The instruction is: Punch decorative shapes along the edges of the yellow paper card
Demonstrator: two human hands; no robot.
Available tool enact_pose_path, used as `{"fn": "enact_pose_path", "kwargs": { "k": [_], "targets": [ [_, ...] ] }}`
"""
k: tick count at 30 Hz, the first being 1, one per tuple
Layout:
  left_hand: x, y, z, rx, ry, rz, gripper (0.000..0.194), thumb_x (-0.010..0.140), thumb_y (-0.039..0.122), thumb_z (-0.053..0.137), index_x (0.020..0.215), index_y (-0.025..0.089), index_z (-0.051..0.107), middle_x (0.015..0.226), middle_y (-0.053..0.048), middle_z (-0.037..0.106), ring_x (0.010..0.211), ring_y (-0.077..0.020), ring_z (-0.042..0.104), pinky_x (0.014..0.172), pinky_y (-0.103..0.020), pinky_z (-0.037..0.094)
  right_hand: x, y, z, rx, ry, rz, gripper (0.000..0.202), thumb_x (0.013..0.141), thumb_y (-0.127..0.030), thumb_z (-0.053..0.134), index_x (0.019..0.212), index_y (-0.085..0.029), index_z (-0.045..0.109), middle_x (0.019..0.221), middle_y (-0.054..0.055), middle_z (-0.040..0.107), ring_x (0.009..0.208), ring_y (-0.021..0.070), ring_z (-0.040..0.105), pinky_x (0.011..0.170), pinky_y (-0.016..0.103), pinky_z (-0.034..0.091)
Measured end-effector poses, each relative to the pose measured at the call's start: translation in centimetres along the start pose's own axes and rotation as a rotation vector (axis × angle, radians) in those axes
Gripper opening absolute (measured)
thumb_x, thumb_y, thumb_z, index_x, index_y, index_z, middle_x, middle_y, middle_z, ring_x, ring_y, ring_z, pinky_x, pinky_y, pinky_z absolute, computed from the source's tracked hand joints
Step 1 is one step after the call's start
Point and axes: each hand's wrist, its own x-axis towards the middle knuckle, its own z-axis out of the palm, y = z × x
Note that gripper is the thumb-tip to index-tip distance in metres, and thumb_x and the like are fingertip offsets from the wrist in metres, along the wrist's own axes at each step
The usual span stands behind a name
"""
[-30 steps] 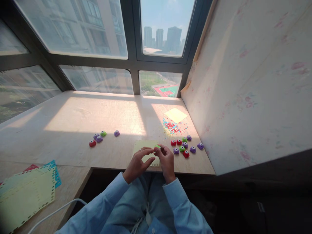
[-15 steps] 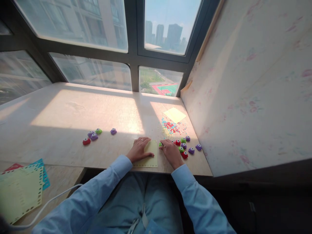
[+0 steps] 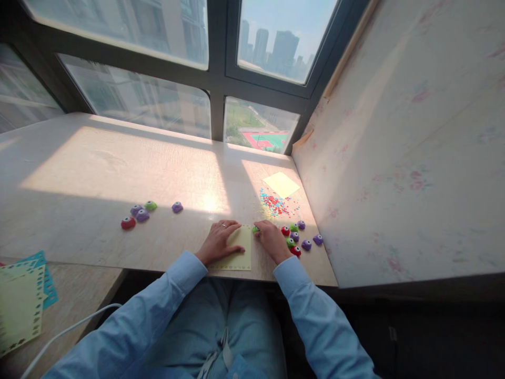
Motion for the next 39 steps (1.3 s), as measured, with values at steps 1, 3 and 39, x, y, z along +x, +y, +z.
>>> {"fn": "enact_pose_path", "kwargs": {
  "k": [1, 3, 39],
  "targets": [
    [0.0, 0.1, 0.0, 0.006, -0.002, -0.003, 0.072, 0.070, 0.059, 0.078, 0.126, 0.019, 0.060, 0.129, -0.013, 0.061, 0.121, -0.0324, 0.051, 0.101, -0.048, 0.037, 0.1, 0.0, -0.1, 0.002, -0.017, 0.004, 0.036, 0.082, -0.002, 0.056, 0.113, -0.013, 0.071, 0.113, 0.011, 0.070, 0.105, 0.0209, 0.064, 0.097, 0.032, 0.047],
    [0.0, 0.2, -0.1, 0.016, -0.006, -0.008, 0.071, 0.070, 0.059, 0.078, 0.126, 0.019, 0.061, 0.128, -0.012, 0.062, 0.121, -0.0323, 0.052, 0.100, -0.048, 0.037, 0.2, -0.1, -0.2, 0.011, -0.046, 0.010, 0.036, 0.082, -0.002, 0.056, 0.114, -0.012, 0.070, 0.113, 0.011, 0.070, 0.105, 0.0208, 0.064, 0.097, 0.032, 0.047],
    [-0.2, -0.1, 0.2, 0.015, 0.067, 0.002, 0.055, 0.076, 0.044, 0.078, 0.123, 0.020, 0.062, 0.121, -0.010, 0.067, 0.117, -0.0297, 0.055, 0.097, -0.047, 0.041, 0.6, 1.6, 0.4, 0.297, -0.014, -0.002, 0.035, 0.078, -0.008, 0.060, 0.107, -0.020, 0.074, 0.105, 0.006, 0.072, 0.088, 0.0181, 0.066, 0.087, 0.034, 0.052]
  ]
}}
